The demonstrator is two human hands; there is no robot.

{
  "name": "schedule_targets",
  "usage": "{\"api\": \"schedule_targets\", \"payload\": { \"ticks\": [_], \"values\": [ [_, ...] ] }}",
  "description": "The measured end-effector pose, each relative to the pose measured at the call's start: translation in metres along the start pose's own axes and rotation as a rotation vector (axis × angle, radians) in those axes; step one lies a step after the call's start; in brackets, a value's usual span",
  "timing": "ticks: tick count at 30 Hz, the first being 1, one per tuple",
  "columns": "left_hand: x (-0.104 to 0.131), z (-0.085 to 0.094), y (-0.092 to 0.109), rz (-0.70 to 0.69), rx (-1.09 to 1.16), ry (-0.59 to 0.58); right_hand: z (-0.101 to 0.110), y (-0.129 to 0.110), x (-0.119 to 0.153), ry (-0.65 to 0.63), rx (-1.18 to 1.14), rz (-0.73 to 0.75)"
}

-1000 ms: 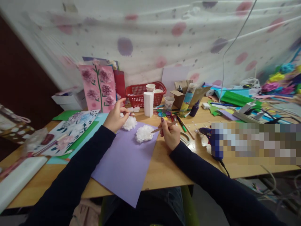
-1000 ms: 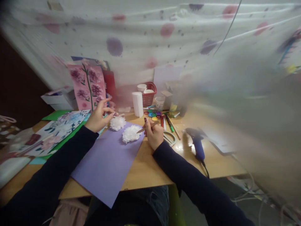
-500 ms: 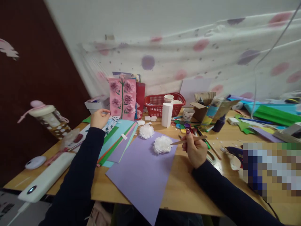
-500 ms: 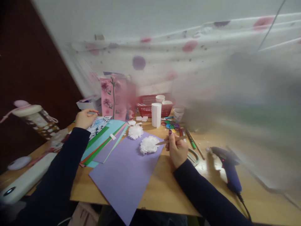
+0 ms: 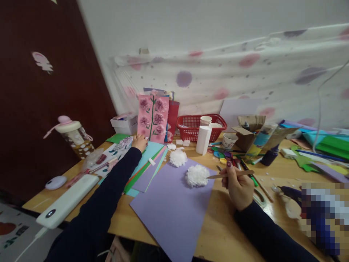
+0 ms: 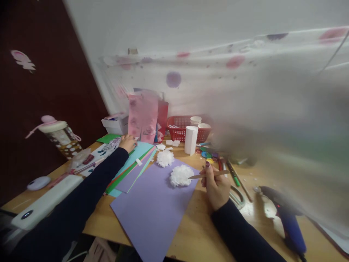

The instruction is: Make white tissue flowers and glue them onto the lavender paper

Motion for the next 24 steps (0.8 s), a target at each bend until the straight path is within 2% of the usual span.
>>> {"api": "schedule_targets", "payload": {
  "ticks": [3, 5, 8, 10, 11, 13, 15, 18, 21, 24],
  "values": [
    [-0.001, 0.001, 0.008, 0.011, 0.131, -0.036, 0.003, -0.005, 0.0, 0.018, -0.028, 0.009],
    [0.005, 0.001, 0.026, -0.005, 0.237, -0.092, 0.004, -0.01, 0.001, 0.034, -0.085, 0.014],
    [0.03, 0.001, 0.072, -0.069, 0.446, -0.223, 0.003, -0.015, 0.002, 0.027, -0.175, 0.011],
    [0.058, -0.006, 0.117, -0.132, 0.803, -0.441, 0.0, -0.016, 0.002, -0.002, -0.221, 0.005],
    [0.073, -0.009, 0.138, -0.161, 0.906, -0.547, -0.002, -0.016, 0.002, -0.022, -0.242, -0.004],
    [0.099, -0.015, 0.172, -0.205, 0.987, -0.709, -0.009, -0.014, 0.003, -0.075, -0.281, -0.037],
    [0.116, -0.023, 0.196, -0.245, 0.982, -0.797, -0.016, -0.011, 0.004, -0.134, -0.31, -0.077],
    [0.125, -0.038, 0.21, -0.249, 0.915, -0.781, -0.024, -0.009, 0.008, -0.212, -0.324, -0.131],
    [0.124, -0.05, 0.208, -0.179, 0.887, -0.707, -0.029, -0.011, 0.011, -0.256, -0.314, -0.16],
    [0.125, -0.055, 0.206, -0.144, 0.899, -0.676, -0.029, -0.014, 0.012, -0.258, -0.309, -0.164]
  ]
}}
Point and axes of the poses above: each hand's wrist, its own x-axis away from the middle knuckle, its own z-axis out of the back of the hand, y = z × x, the point moved 9 cm from there along -x, towards the middle knuckle, and after that the axes turned 1 degree about y, right-handed, at the moved point
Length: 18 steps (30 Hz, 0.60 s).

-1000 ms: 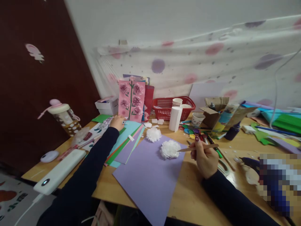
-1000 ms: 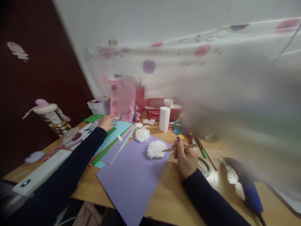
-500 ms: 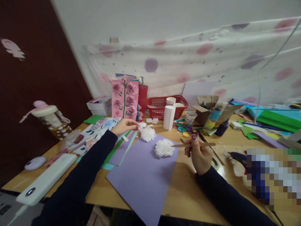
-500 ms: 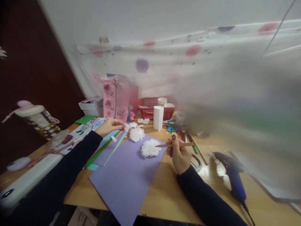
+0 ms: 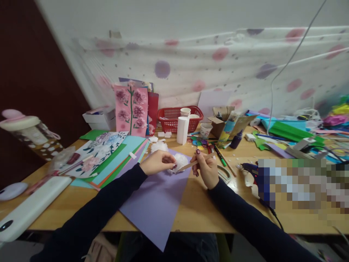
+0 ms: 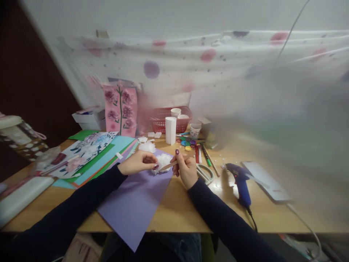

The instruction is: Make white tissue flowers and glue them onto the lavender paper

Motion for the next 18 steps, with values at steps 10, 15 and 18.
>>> {"api": "schedule_targets", "payload": {
  "ticks": [10, 15, 18],
  "values": [
    [0.006, -0.018, 0.005, 0.004, 0.078, -0.122, 0.01, 0.008, -0.004, 0.055, -0.002, 0.018],
    [0.004, -0.019, 0.001, 0.032, 0.209, -0.13, 0.012, 0.003, -0.004, 0.081, -0.008, 0.056],
    [0.003, -0.016, -0.002, 0.048, 0.222, -0.09, 0.017, -0.004, -0.004, 0.129, -0.034, 0.098]
  ]
}}
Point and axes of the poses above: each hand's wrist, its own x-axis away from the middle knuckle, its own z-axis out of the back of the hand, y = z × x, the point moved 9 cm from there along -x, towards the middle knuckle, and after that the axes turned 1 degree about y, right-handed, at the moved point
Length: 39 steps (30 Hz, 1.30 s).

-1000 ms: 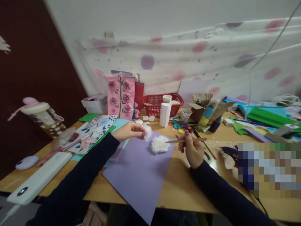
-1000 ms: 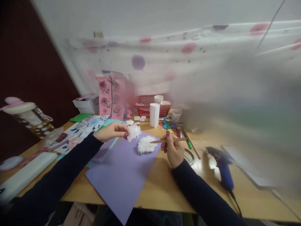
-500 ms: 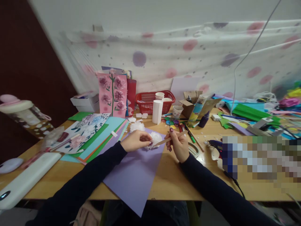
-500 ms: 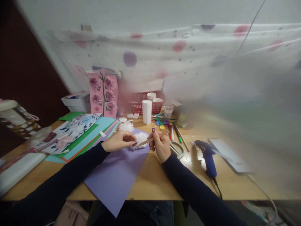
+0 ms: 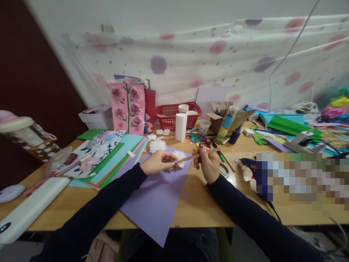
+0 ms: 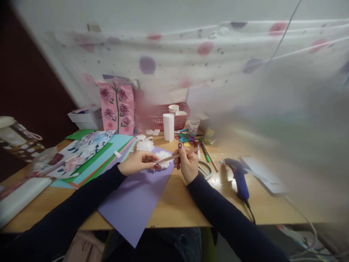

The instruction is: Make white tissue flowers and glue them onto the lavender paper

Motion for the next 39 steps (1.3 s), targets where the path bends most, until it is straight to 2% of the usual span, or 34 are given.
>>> {"api": "schedule_targets", "payload": {
  "ticks": [3, 5, 13, 19, 24, 27, 30, 34, 39],
  "values": [
    [-0.001, 0.007, -0.002, 0.014, 0.017, 0.065, 0.013, -0.004, -0.002, 0.116, -0.014, 0.043],
    [-0.001, 0.008, -0.002, 0.016, 0.015, 0.071, 0.017, -0.002, -0.003, 0.147, -0.003, 0.03],
    [-0.001, -0.006, -0.004, -0.002, -0.081, -0.006, -0.005, 0.005, 0.002, -0.036, 0.03, -0.074],
    [0.0, -0.008, 0.001, -0.025, -0.078, -0.03, -0.002, 0.006, 0.001, -0.012, 0.044, -0.063],
    [-0.001, -0.004, 0.002, -0.009, -0.092, 0.044, 0.001, 0.002, -0.001, 0.015, 0.026, -0.008],
    [-0.005, 0.003, 0.006, -0.045, -0.193, 0.119, 0.01, -0.004, -0.002, 0.093, 0.023, 0.048],
    [-0.011, 0.008, 0.02, -0.142, -0.371, 0.155, 0.017, -0.005, -0.003, 0.146, 0.05, 0.06],
    [-0.016, 0.007, 0.035, -0.24, -0.6, 0.177, 0.018, -0.001, -0.003, 0.145, 0.112, 0.062],
    [-0.018, 0.008, 0.038, -0.239, -0.784, 0.255, 0.014, -0.001, -0.001, 0.085, 0.235, 0.143]
  ]
}}
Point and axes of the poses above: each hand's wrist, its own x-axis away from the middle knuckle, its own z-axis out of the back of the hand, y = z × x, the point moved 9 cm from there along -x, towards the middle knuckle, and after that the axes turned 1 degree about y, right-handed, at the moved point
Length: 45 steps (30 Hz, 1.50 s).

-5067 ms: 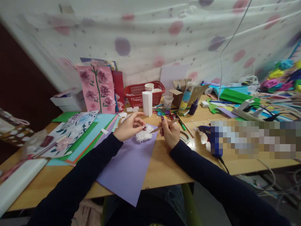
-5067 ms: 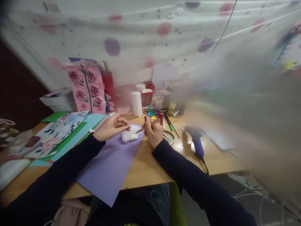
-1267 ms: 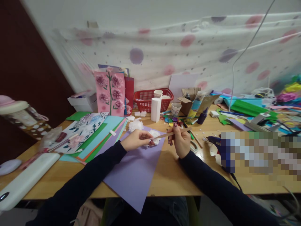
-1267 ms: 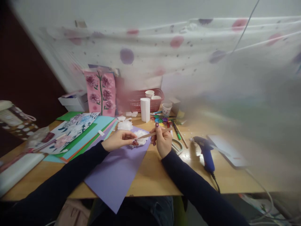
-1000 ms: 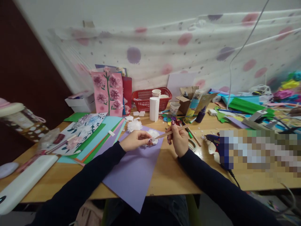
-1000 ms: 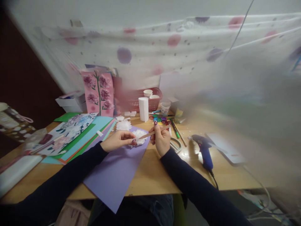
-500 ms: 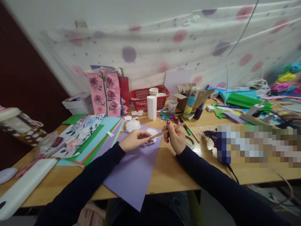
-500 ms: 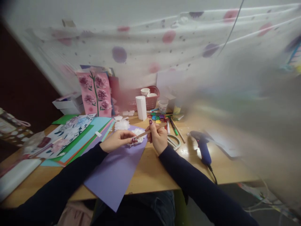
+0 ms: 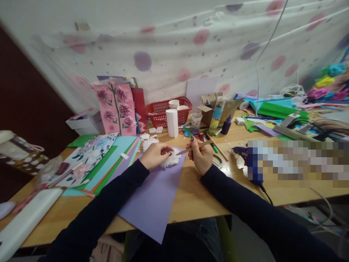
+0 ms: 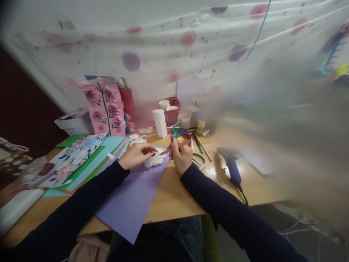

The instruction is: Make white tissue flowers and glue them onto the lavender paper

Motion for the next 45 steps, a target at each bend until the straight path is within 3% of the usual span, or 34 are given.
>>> {"api": "schedule_targets", "payload": {
  "ticks": [6, 16, 21, 35, 40, 45],
  "values": [
    [0.002, 0.008, -0.007, 0.016, 0.019, 0.055, -0.015, 0.004, 0.002, -0.135, 0.111, 0.042],
    [0.0, -0.003, 0.012, -0.117, -0.114, -0.013, -0.01, 0.006, -0.003, -0.106, 0.226, 0.086],
    [-0.002, -0.01, 0.013, -0.132, -0.179, -0.032, -0.005, -0.007, 0.0, -0.055, 0.232, 0.148],
    [-0.003, -0.015, 0.017, -0.194, -0.287, -0.001, -0.017, -0.011, 0.005, -0.158, 0.345, 0.225],
    [-0.001, -0.008, 0.018, -0.212, -0.257, 0.034, -0.019, -0.007, 0.005, -0.178, 0.34, 0.232],
    [-0.001, 0.018, 0.011, -0.18, -0.232, 0.177, -0.021, -0.003, 0.004, -0.19, 0.366, 0.209]
  ]
}}
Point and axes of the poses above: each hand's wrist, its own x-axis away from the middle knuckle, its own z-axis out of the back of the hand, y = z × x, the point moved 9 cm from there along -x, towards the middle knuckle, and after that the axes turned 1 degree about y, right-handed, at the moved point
